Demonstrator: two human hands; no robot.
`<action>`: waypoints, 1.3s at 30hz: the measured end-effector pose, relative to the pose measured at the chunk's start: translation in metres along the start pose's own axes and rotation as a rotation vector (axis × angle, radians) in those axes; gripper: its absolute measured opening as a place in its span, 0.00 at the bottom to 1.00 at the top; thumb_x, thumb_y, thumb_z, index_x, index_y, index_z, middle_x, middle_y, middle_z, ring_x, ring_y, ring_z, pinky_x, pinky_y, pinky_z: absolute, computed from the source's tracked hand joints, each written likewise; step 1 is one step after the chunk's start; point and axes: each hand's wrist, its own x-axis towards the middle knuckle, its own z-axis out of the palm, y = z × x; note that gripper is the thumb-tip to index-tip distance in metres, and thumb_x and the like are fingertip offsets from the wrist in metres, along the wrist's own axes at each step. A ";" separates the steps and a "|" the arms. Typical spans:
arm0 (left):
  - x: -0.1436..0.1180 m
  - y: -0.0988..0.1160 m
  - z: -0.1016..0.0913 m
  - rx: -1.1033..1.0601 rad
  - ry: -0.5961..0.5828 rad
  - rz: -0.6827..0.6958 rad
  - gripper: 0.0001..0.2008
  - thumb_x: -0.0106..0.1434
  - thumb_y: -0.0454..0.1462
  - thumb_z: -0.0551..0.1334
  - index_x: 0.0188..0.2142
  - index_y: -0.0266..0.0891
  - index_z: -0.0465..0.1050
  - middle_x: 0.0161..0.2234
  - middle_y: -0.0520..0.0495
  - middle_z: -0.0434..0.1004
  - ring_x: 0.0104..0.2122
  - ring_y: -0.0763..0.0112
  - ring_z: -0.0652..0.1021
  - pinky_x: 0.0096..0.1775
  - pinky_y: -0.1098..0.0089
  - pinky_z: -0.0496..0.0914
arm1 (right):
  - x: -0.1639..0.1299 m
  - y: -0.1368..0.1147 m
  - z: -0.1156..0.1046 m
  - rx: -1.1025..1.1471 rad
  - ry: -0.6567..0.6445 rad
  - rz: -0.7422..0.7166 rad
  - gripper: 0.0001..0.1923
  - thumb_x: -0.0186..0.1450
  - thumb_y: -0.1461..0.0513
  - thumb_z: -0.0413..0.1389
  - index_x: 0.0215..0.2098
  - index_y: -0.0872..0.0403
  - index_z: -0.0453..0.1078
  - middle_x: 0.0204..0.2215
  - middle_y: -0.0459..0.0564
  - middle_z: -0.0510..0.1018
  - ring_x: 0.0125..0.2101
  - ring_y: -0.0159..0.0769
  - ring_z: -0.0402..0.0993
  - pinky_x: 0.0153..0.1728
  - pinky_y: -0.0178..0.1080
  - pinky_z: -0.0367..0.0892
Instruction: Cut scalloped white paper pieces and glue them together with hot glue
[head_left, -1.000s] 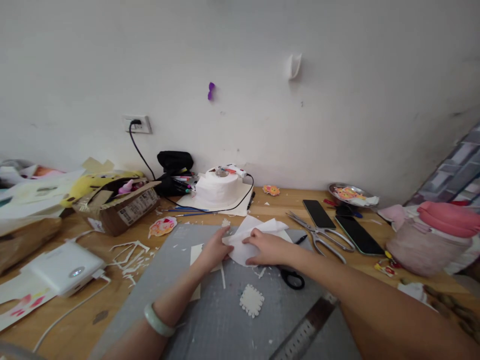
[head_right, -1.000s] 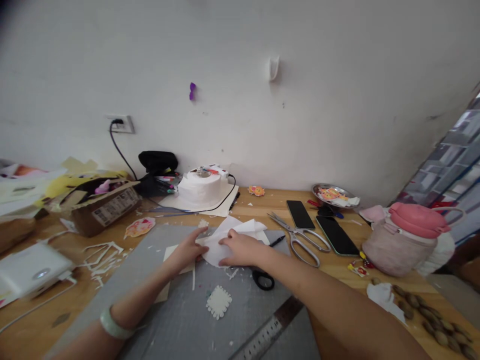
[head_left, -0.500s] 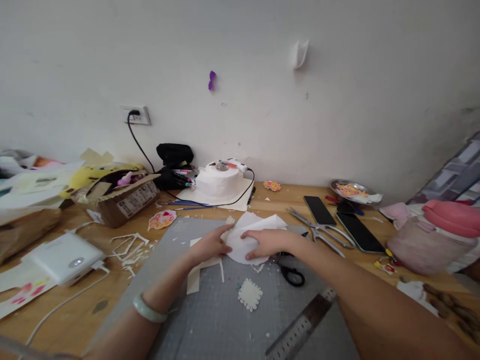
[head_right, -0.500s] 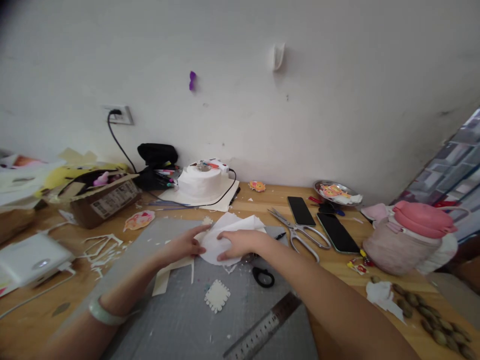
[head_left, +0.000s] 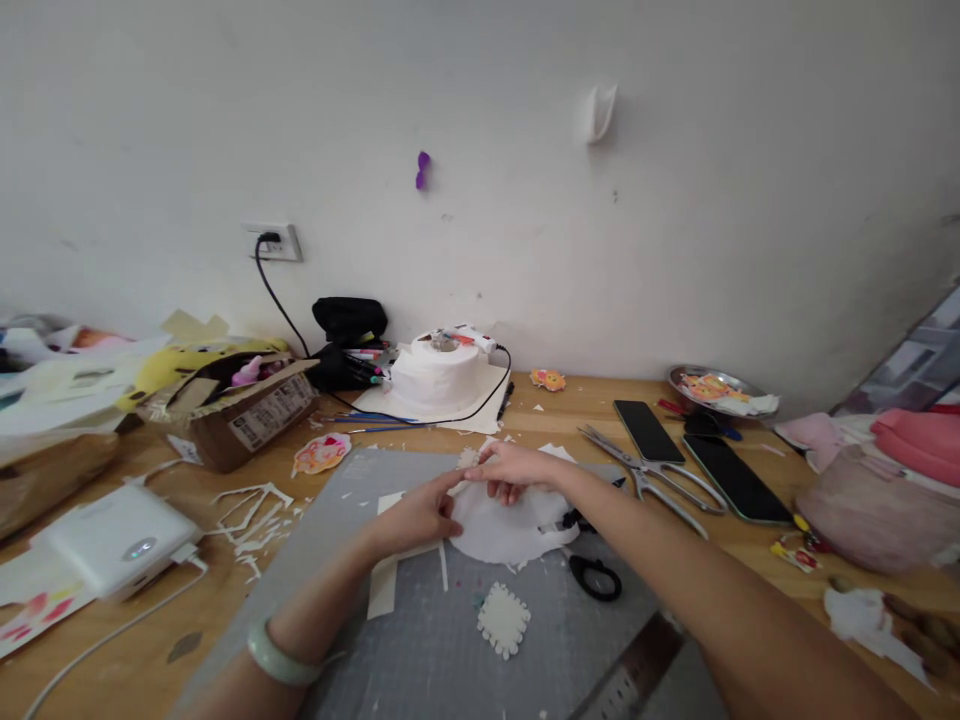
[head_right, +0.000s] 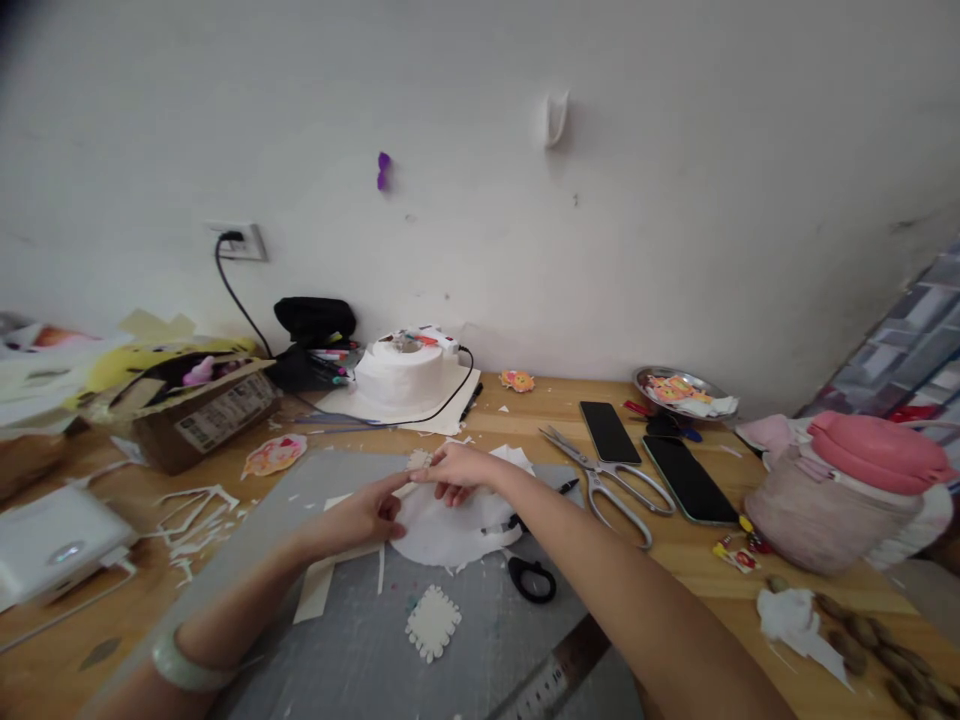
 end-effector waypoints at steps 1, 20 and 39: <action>-0.001 0.000 0.000 0.003 -0.001 0.001 0.36 0.43 0.30 0.58 0.56 0.39 0.60 0.20 0.58 0.59 0.23 0.73 0.61 0.26 0.74 0.57 | 0.001 0.004 0.002 0.028 0.005 -0.008 0.22 0.51 0.48 0.61 0.34 0.54 0.63 0.15 0.40 0.69 0.13 0.26 0.64 0.15 0.30 0.61; 0.005 -0.006 0.005 0.027 -0.086 0.101 0.38 0.41 0.26 0.53 0.56 0.38 0.61 0.56 0.46 0.64 0.49 0.63 0.67 0.50 0.68 0.58 | -0.002 0.036 0.019 0.277 0.209 -0.120 0.08 0.60 0.59 0.52 0.26 0.55 0.61 0.15 0.38 0.65 0.13 0.22 0.58 0.13 0.27 0.51; 0.002 -0.002 0.006 -0.092 0.062 -0.107 0.34 0.42 0.30 0.56 0.53 0.39 0.56 0.34 0.51 0.68 0.26 0.72 0.66 0.30 0.72 0.61 | -0.006 0.048 0.028 0.137 0.313 -0.173 0.06 0.58 0.61 0.53 0.26 0.55 0.62 0.16 0.40 0.66 0.14 0.23 0.59 0.15 0.28 0.55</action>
